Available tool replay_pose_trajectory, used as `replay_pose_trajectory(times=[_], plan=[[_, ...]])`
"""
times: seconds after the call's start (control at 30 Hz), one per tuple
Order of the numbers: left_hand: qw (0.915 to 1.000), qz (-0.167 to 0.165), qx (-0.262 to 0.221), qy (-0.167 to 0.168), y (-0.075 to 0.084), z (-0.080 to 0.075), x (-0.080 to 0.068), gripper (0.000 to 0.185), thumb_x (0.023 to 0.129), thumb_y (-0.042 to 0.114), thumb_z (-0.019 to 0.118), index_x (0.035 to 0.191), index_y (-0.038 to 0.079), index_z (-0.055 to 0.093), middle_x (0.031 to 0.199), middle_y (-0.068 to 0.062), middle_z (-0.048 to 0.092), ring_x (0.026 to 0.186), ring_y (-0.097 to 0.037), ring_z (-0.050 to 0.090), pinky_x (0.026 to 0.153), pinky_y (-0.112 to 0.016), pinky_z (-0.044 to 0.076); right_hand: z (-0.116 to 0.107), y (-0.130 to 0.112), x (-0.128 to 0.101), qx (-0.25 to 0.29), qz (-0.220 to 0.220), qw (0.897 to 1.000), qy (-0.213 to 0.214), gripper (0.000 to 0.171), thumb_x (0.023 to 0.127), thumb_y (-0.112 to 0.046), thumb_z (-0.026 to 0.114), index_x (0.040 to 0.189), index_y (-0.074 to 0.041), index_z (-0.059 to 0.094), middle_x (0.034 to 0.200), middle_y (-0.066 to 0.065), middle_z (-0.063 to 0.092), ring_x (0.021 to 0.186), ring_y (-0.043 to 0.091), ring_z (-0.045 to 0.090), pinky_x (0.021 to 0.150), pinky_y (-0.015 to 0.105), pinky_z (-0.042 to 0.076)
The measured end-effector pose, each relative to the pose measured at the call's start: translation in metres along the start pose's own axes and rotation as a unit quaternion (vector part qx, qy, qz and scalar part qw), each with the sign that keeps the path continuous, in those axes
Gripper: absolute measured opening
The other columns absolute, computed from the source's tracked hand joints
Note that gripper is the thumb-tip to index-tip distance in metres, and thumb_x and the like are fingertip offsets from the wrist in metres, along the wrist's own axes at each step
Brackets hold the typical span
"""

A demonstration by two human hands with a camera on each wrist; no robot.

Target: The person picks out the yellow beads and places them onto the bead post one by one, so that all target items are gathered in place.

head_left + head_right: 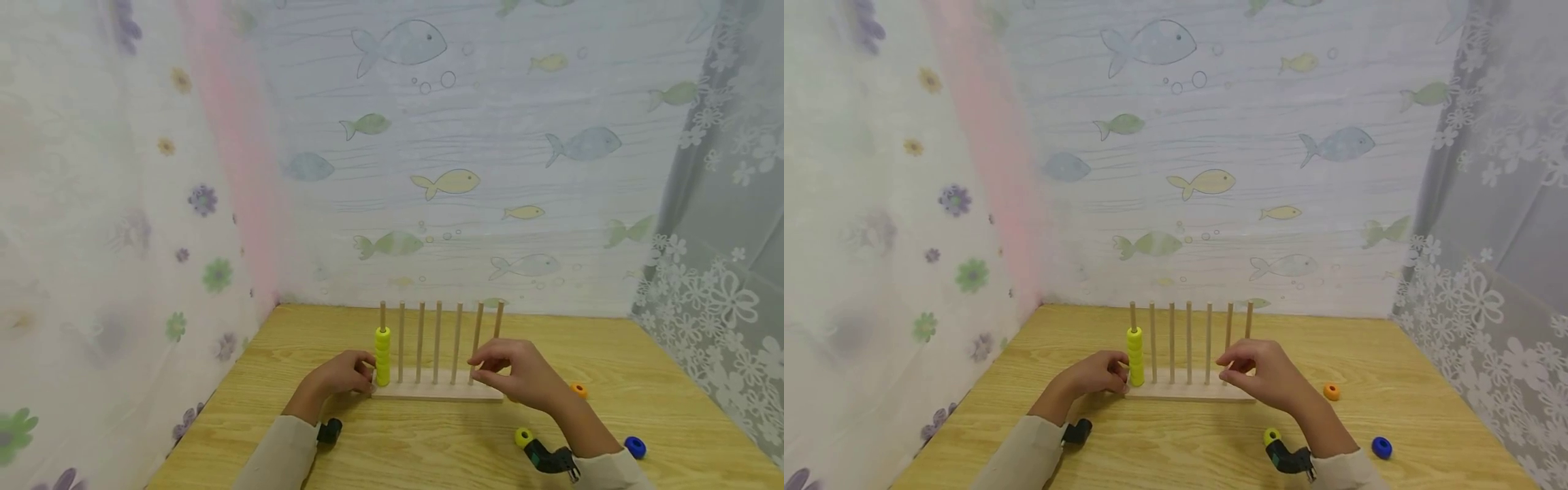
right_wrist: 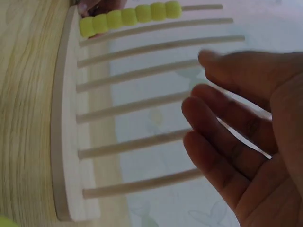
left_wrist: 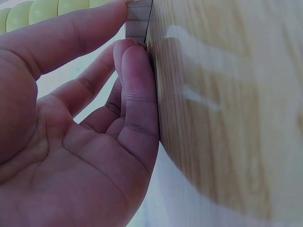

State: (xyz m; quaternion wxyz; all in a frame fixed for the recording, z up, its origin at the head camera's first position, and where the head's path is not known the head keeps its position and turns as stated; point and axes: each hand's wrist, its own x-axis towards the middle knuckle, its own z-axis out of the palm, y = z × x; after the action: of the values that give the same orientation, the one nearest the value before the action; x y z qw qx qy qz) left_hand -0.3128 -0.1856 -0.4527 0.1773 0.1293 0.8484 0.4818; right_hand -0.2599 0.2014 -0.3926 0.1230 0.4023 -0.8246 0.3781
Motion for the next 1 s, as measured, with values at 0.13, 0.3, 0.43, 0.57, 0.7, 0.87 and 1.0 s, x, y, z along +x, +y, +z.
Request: replay_pose_trajectory(times=[0.13,0.3,0.43,0.57,0.7,0.87,1.0], plan=[[1.0000,-0.003,0.004,-0.001,-0.001,0.000,0.002,0.050,0.086,0.004,0.081,0.131,0.003,0.060,0.103,-0.011,0.064,0.081,-0.020,0.060,0.067,-0.032,0.049,-0.004,0.006,-0.009,0.034,0.023,0.998,-0.044,0.017,0.095,-0.023,0.078,0.111,-0.023,0.076,0.103,-0.001,0.076,0.079,0.008,0.071,0.071,0.031,0.061],[0.9999,-0.003,0.010,-0.003,-0.002,0.000,0.003,0.049,0.087,0.004,0.081,0.131,0.003,0.060,0.103,-0.011,0.064,0.083,-0.020,0.061,0.068,-0.031,0.050,-0.012,0.018,-0.020,0.075,0.071,0.990,-0.101,0.019,0.094,-0.027,0.078,0.112,-0.022,0.077,0.106,-0.001,0.075,0.080,0.013,0.074,0.073,0.032,0.061],[0.9999,-0.006,0.008,-0.002,0.000,-0.001,0.001,0.051,0.087,0.005,0.081,0.133,0.003,0.059,0.104,-0.010,0.064,0.084,-0.020,0.061,0.069,-0.032,0.051,-0.023,0.030,-0.028,0.101,0.106,0.981,-0.124,0.021,0.094,-0.025,0.078,0.114,-0.018,0.077,0.111,0.011,0.074,0.082,0.019,0.075,0.073,0.034,0.061],[0.9999,-0.008,0.014,0.003,0.001,-0.003,-0.002,0.054,0.086,0.006,0.082,0.135,0.002,0.057,0.107,-0.011,0.064,0.086,-0.021,0.061,0.071,-0.034,0.052,-0.034,0.042,-0.032,0.136,0.130,0.971,-0.150,0.026,0.095,-0.016,0.076,0.119,-0.006,0.076,0.112,0.023,0.073,0.085,0.024,0.074,0.074,0.035,0.061],[0.9999,-0.005,0.015,0.004,0.001,-0.004,-0.002,0.054,0.086,0.005,0.081,0.135,0.002,0.058,0.107,-0.012,0.065,0.087,-0.021,0.062,0.071,-0.035,0.052,-0.041,0.053,-0.037,0.160,0.146,0.960,-0.177,0.029,0.095,-0.009,0.075,0.121,0.002,0.073,0.114,0.024,0.073,0.091,0.027,0.072,0.075,0.036,0.061],[0.9999,0.003,0.012,-0.001,0.001,-0.004,0.000,0.051,0.086,0.004,0.081,0.133,0.001,0.059,0.106,-0.012,0.066,0.085,-0.020,0.063,0.070,-0.034,0.052,-0.046,0.063,-0.048,0.184,0.184,0.943,-0.209,0.030,0.094,-0.008,0.075,0.122,0.001,0.074,0.117,0.025,0.072,0.096,0.030,0.073,0.072,0.038,0.061],[0.9999,0.003,0.013,-0.002,0.002,-0.001,0.001,0.050,0.087,0.003,0.080,0.133,0.001,0.059,0.105,-0.012,0.066,0.084,-0.020,0.063,0.070,-0.033,0.052,-0.045,0.070,-0.054,0.195,0.192,0.931,-0.243,0.033,0.091,-0.008,0.077,0.123,0.001,0.074,0.112,0.024,0.073,0.092,0.030,0.073,0.070,0.036,0.061]])
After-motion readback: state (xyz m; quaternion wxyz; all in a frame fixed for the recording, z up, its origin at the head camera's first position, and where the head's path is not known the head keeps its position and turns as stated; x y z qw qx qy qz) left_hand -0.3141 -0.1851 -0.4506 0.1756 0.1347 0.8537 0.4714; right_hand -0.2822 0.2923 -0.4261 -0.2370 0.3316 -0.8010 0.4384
